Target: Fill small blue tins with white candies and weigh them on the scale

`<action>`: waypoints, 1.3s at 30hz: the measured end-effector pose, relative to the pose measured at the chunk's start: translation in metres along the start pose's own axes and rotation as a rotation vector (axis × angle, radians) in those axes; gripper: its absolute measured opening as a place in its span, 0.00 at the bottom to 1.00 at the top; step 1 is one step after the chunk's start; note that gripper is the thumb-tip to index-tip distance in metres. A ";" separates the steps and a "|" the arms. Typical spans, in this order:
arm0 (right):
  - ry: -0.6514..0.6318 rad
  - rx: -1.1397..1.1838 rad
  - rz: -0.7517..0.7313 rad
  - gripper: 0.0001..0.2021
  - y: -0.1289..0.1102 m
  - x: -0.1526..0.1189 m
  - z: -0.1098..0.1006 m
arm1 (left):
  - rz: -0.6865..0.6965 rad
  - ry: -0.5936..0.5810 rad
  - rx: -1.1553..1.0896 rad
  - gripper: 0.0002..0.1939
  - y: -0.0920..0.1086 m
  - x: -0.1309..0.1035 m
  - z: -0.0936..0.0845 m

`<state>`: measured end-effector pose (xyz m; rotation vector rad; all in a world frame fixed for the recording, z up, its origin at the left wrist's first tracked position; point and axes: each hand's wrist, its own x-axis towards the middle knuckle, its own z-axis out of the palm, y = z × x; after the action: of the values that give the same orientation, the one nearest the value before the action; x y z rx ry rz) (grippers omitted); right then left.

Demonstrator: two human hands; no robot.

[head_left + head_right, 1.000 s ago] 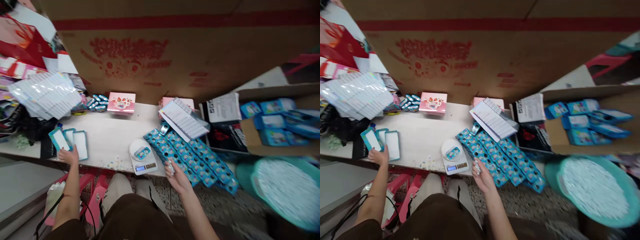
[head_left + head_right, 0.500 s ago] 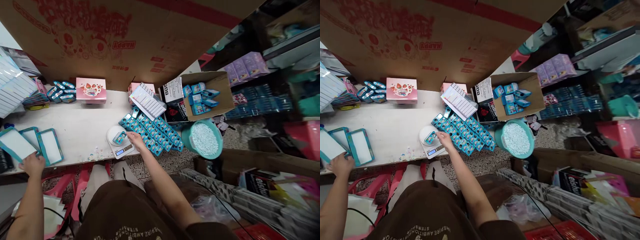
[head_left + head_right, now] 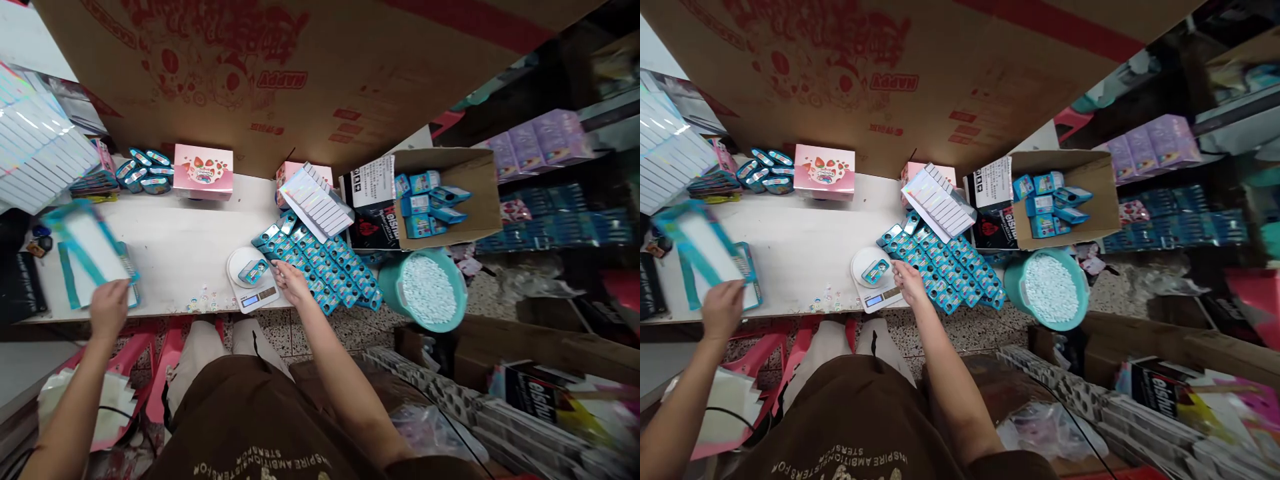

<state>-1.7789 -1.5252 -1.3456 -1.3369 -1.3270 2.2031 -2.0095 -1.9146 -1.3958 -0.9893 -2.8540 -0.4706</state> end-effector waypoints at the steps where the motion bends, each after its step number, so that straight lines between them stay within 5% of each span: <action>1: -0.011 0.032 0.020 0.19 0.000 -0.003 -0.002 | 0.102 -0.050 -0.054 0.14 0.020 0.002 0.005; 6: -0.025 0.157 0.071 0.16 0.004 -0.024 -0.013 | 0.445 -0.385 -0.157 0.16 0.098 0.014 0.058; 10: 0.013 0.264 0.069 0.13 0.003 -0.041 -0.031 | 0.502 -0.536 -0.147 0.16 0.131 0.016 0.095; 15: 0.069 0.396 0.072 0.10 0.000 -0.054 -0.058 | 0.546 -0.591 -0.193 0.13 0.158 0.010 0.116; 18: 0.088 0.474 0.074 0.08 -0.003 -0.059 -0.076 | 0.544 -0.576 -0.228 0.15 0.173 0.002 0.115; 21: 0.091 0.555 0.076 0.05 -0.005 -0.066 -0.095 | 0.371 -0.395 -0.356 0.21 0.196 0.003 0.102; 26: 0.037 0.623 0.109 0.04 -0.008 -0.076 -0.131 | 0.169 -0.103 -0.449 0.26 0.275 0.035 0.067; 32: -0.036 0.566 0.192 0.06 -0.024 -0.077 -0.187 | 0.166 -0.334 -0.152 0.37 0.364 0.065 0.063; 39: -0.071 0.506 0.209 0.08 -0.052 -0.076 -0.263 | 0.067 -0.392 0.082 0.22 0.395 0.059 0.061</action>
<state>-1.5382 -1.3903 -1.3043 -1.2465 -0.5958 2.5119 -1.8117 -1.5671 -1.3404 -1.2831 -3.1288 -0.1651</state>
